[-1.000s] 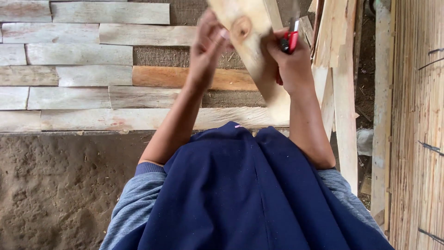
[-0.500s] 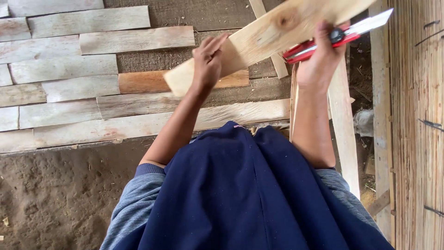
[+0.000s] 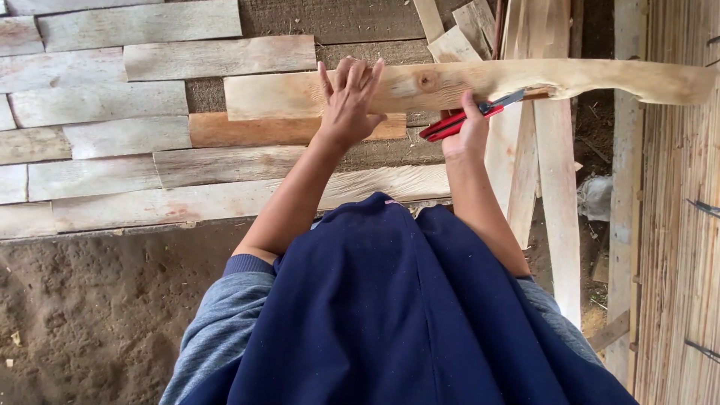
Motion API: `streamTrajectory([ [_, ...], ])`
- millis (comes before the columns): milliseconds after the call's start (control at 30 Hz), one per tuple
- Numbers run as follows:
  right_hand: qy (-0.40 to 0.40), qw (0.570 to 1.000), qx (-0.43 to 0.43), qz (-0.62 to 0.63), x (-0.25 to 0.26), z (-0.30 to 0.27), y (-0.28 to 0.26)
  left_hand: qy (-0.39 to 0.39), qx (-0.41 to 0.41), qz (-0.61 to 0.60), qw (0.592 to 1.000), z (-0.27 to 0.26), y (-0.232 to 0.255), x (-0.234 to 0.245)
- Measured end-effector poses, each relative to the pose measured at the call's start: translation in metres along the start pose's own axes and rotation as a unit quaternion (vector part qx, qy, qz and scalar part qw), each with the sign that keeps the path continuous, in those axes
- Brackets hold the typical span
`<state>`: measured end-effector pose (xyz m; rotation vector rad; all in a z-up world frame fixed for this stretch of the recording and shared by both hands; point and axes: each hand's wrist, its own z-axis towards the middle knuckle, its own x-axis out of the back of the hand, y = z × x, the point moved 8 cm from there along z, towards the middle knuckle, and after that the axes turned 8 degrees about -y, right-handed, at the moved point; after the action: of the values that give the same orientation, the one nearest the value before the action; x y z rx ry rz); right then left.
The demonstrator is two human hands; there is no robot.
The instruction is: The person uses a red utility knife to cut and trim thin wooden planks on a wooden workbench. They repeatedly position planks, score them with the knife, and break off sections, then place the trimmed pieces into a growing stack.
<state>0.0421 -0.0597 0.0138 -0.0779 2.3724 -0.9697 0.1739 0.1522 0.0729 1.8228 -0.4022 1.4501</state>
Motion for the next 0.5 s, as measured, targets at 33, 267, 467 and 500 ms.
streamTrajectory([
  [33, 0.008, 1.0, 0.003, -0.001, 0.001, -0.001, 0.003, -0.009, 0.015, -0.006, 1.0, 0.001, -0.007, -0.007],
  [267, -0.021, 0.998, -0.047, -0.023, 0.0, 0.008, 0.046, -0.113, 0.126, -0.012, 0.986, -0.006, -0.046, -0.037],
  [467, -0.019, 0.996, -0.083, 0.002, -0.01, 0.004, 0.067, -0.14, 0.155, -0.035, 0.977, -0.013, -0.058, -0.032],
  [500, -0.02, 0.996, -0.085, 0.0, -0.006, 0.011, 0.074, -0.14, 0.158, -0.036, 0.977, -0.014, -0.061, -0.032],
])
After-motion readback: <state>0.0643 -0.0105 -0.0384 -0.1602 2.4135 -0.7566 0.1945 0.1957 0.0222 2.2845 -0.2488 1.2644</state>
